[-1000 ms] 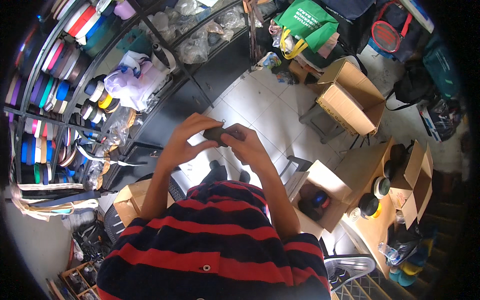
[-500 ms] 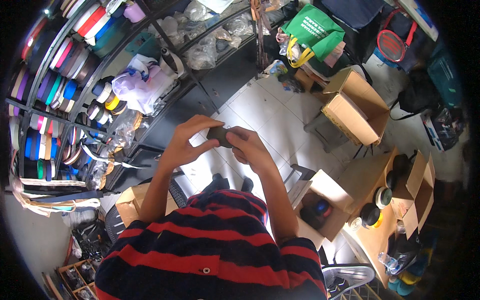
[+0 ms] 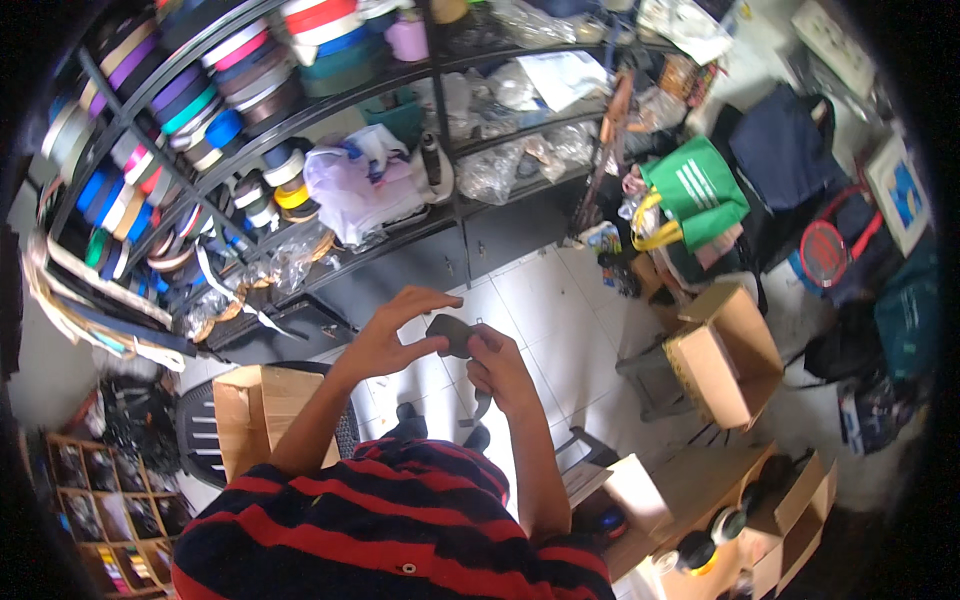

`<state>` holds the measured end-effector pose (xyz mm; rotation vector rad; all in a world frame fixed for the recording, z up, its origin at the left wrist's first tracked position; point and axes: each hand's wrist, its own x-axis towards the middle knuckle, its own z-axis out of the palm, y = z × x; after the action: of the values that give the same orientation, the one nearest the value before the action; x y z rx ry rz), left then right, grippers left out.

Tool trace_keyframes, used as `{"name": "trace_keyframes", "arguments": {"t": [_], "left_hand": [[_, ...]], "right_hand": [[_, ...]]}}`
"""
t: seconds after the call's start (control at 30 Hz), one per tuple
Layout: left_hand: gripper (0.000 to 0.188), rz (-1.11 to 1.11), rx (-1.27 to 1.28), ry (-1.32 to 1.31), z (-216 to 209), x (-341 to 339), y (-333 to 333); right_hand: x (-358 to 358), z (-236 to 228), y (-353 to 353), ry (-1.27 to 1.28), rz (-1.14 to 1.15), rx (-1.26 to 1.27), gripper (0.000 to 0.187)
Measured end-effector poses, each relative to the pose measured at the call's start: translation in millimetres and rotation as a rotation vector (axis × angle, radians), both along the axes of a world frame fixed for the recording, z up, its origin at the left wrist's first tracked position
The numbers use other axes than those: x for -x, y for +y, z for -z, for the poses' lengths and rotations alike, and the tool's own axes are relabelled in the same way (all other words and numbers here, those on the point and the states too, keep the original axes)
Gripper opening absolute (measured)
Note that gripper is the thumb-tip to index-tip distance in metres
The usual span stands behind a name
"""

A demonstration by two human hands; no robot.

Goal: The person organizes rolls of ribbon by taking them from a cardboard box on the floor and placing them onto metal shelves in a storage room.

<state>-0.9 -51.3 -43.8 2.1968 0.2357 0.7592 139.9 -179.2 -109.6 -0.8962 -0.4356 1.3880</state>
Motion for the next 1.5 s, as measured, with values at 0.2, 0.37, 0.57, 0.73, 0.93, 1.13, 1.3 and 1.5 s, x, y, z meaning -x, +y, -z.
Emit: {"name": "trace_keyframes", "arguments": {"t": [0.2, 0.37, 0.57, 0.73, 0.93, 1.13, 1.3, 1.5], "left_hand": [[0.032, -0.018, -0.100, 0.069, -14.1, 41.9, 48.0], [0.030, -0.168, 0.623, -0.206, -4.6, 75.4, 68.9], [0.037, -0.260, -0.015, -0.147, -5.7, 129.0, 119.8], [0.041, -0.149, -0.033, -0.029, -27.2, 180.4, 167.0], [0.037, -0.123, 0.178, 0.018, -32.1, 241.3, 206.8], [0.032, -0.157, 0.477, -0.108, -12.1, 275.0, 219.6], [0.033, -0.207, 0.791, -0.307, -2.9, 284.3, 218.3], [0.033, -0.323, 0.957, -0.490, 34.4, 269.2, 218.5]], "right_hand": [[26.5, -20.0, 57.6, -0.193, -0.051, -0.011, 0.024], [49.6, -46.7, 105.8, -0.070, -0.227, -0.127, 0.043], [94.2, -48.2, 156.9, -0.208, -0.156, -0.035, 0.041], [133.6, -49.2, 205.6, -0.341, -0.263, -0.036, 0.033], [182.7, -70.9, 249.4, -0.444, -0.409, -0.006, 0.026], [217.7, -85.1, 276.2, -0.961, -0.253, -0.072, 0.021], [223.7, -65.0, 286.5, -0.733, -0.266, 0.029, 0.024], [239.8, -50.0, 292.5, -0.229, -0.274, 0.072, 0.031]]}}
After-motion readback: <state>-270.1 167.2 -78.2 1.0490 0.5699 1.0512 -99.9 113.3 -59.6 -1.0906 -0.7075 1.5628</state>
